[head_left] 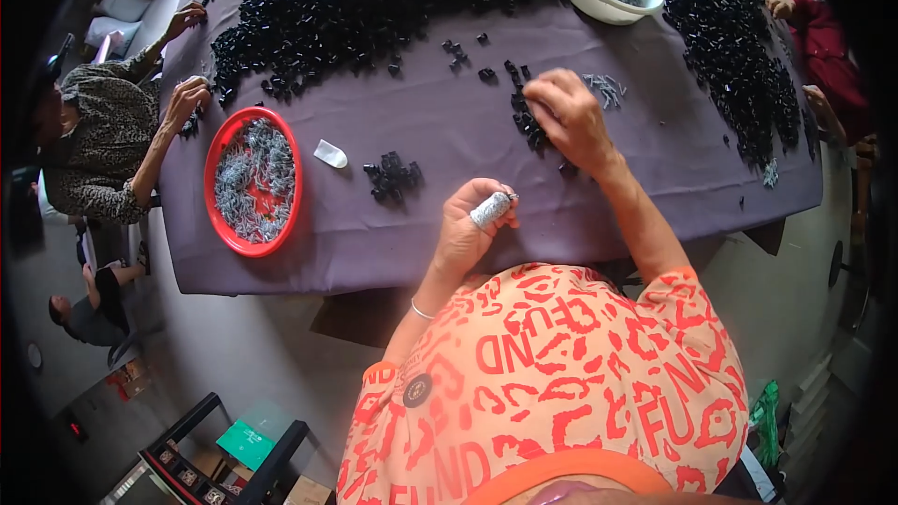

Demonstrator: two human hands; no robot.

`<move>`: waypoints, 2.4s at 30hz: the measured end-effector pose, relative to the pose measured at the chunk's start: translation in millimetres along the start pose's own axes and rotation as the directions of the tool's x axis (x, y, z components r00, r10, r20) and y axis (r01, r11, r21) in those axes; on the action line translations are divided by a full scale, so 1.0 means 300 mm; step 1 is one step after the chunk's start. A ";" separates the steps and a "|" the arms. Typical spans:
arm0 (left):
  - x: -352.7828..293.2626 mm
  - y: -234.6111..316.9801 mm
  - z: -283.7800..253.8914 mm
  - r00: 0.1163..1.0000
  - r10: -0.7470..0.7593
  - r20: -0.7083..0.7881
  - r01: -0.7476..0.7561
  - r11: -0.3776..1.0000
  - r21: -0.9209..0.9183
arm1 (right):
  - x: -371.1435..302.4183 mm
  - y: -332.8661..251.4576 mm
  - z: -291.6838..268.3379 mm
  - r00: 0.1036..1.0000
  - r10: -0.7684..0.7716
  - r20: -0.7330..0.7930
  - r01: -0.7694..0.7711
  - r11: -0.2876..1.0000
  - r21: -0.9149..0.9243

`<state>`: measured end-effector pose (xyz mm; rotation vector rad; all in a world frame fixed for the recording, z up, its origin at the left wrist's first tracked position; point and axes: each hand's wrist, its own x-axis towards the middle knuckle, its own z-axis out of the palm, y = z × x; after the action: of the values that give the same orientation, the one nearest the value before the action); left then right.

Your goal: The person assembles small plastic components by inserting pins into plastic clips by hand.

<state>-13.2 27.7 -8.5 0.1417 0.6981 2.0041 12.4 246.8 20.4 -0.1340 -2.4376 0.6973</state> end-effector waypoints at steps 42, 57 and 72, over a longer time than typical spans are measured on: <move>0.002 0.017 0.007 0.987 -0.158 -0.025 0.157 0.987 -0.042 | 0.415 -0.124 0.511 0.829 -0.427 0.360 0.506 0.847 -0.161; 0.020 0.018 -0.003 0.994 -0.105 0.027 0.106 0.993 -0.056 | 0.059 -0.055 0.032 0.795 -0.187 0.578 0.363 0.909 -0.204; 0.015 0.012 0.009 0.997 -0.081 0.013 0.082 0.995 -0.064 | 0.096 -0.086 0.020 0.901 -0.195 0.387 0.276 0.946 -0.167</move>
<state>-17.3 31.3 -5.3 0.0841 0.6222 1.9441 -13.0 229.1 44.5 0.2274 -2.8214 0.3658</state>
